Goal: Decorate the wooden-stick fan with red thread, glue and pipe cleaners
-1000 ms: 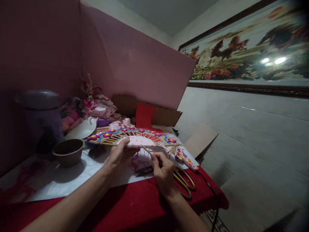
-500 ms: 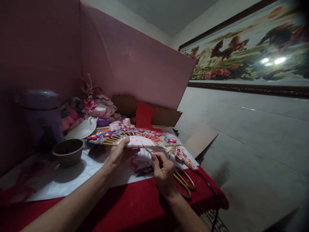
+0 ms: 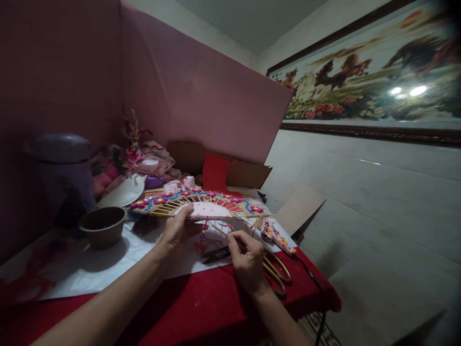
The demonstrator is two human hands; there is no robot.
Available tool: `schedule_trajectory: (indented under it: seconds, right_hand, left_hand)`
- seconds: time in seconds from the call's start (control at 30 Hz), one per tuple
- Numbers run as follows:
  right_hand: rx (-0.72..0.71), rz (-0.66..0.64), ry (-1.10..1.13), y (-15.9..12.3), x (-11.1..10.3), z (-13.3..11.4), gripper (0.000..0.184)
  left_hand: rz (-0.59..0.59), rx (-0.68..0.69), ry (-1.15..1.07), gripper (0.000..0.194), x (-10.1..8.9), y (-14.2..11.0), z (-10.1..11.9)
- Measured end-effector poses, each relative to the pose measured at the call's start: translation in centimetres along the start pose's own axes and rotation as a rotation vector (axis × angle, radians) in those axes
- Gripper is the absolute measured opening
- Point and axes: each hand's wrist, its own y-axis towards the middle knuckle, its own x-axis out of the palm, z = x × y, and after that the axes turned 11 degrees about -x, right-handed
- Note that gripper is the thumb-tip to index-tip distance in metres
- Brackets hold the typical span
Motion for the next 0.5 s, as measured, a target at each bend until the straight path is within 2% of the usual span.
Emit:
schedule_trajectory:
  seconds: [0.23, 0.5]
  right_hand:
    - [0.012, 0.013, 0.062, 0.06, 0.14, 0.21, 0.014]
    - [0.006, -0.019, 0.043, 0.15, 0.29, 0.08, 0.014]
  left_hand:
    - [0.011, -0.010, -0.008, 0.006, 0.28, -0.37, 0.18]
    - [-0.001, -0.014, -0.017, 0.008, 0.31, -0.40, 0.14]
